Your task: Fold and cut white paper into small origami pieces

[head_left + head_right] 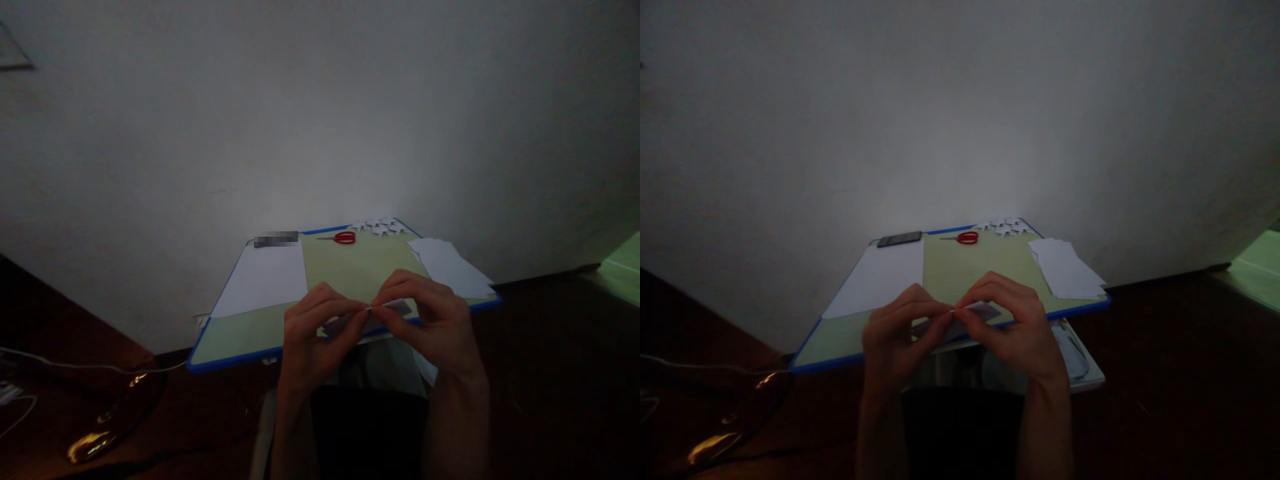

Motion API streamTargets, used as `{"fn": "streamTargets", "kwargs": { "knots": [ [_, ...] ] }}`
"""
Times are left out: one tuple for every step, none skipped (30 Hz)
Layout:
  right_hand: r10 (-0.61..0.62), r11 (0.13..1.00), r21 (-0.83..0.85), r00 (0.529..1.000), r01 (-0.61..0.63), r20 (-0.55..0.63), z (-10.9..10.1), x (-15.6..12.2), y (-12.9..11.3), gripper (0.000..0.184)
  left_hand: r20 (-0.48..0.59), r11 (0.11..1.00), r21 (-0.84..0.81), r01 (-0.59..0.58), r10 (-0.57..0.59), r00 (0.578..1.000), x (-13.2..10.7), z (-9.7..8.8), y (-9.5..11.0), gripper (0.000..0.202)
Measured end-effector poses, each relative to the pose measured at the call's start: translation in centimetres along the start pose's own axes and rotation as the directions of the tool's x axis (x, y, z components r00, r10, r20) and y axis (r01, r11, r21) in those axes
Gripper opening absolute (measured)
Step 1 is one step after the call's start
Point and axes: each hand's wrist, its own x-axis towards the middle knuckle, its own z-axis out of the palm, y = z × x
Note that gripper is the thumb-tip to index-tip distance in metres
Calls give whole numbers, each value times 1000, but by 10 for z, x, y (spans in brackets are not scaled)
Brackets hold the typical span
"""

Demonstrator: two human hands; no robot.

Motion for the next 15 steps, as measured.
{"fn": "streamTargets", "kwargs": {
  "knots": [
    [-14, 999, -28, 1000, 15, 20, -1, 0, -2, 16, 23, 1000, 1, -20, 20, 1000, 0, -1, -1, 10],
    [-28, 998, -59, 999, 30, 40, -2, 0, -5, 16, 52, 999, 0, -41, 41, 998, 0, -1, -1, 10],
    [-42, 995, -90, 997, 47, 58, -3, -1, -8, 15, 84, 998, 0, -61, 61, 995, 0, -2, -1, 10],
    [-53, 991, -118, 996, 62, 73, -4, -1, -11, 15, 113, 997, 2, -75, 74, 991, 0, -4, -1, 10],
    [-60, 988, -140, 994, 72, 88, -4, -1, -13, 14, 139, 997, 7, -81, 79, 987, 0, -5, -1, 9],
    [-60, 985, -156, 993, 75, 103, -5, -2, -15, 14, 164, 997, 13, -83, 79, 983, 0, -6, 0, 8],
    [-56, 983, -167, 992, 75, 114, -5, -2, -16, 14, 184, 997, 19, -79, 74, 980, 0, -7, 0, 7],
    [-49, 982, -173, 991, 70, 123, -6, -2, -16, 13, 201, 997, 23, -76, 70, 977, 0, -9, 1, 6],
    [-42, 983, -174, 990, 65, 131, -6, -3, -15, 13, 214, 997, 22, -74, 67, 974, 1, -10, 1, 6],
    [-37, 984, -168, 989, 61, 141, -7, -3, -14, 13, 223, 997, 16, -69, 64, 973, 1, -11, 1, 7],
    [-34, 986, -156, 989, 57, 145, -8, -3, -12, 13, 225, 998, 8, -61, 58, 973, 1, -12, 1, 7],
    [-31, 989, -140, 989, 52, 144, -9, -3, -10, 13, 224, 999, -1, -49, 48, 973, 2, -13, 0, 8],
    [-29, 992, -120, 990, 45, 138, -10, -4, -8, 13, 219, 999, -11, -35, 36, 975, 2, -15, 0, 8],
    [-25, 994, -101, 992, 37, 126, -12, -5, -6, 14, 210, 1000, -19, -19, 23, 977, 1, -16, -1, 8],
    [-24, 996, -83, 994, 33, 110, -14, -5, -5, 15, 196, 1000, -26, -3, 8, 981, 1, -18, -2, 9]
  ]
}}
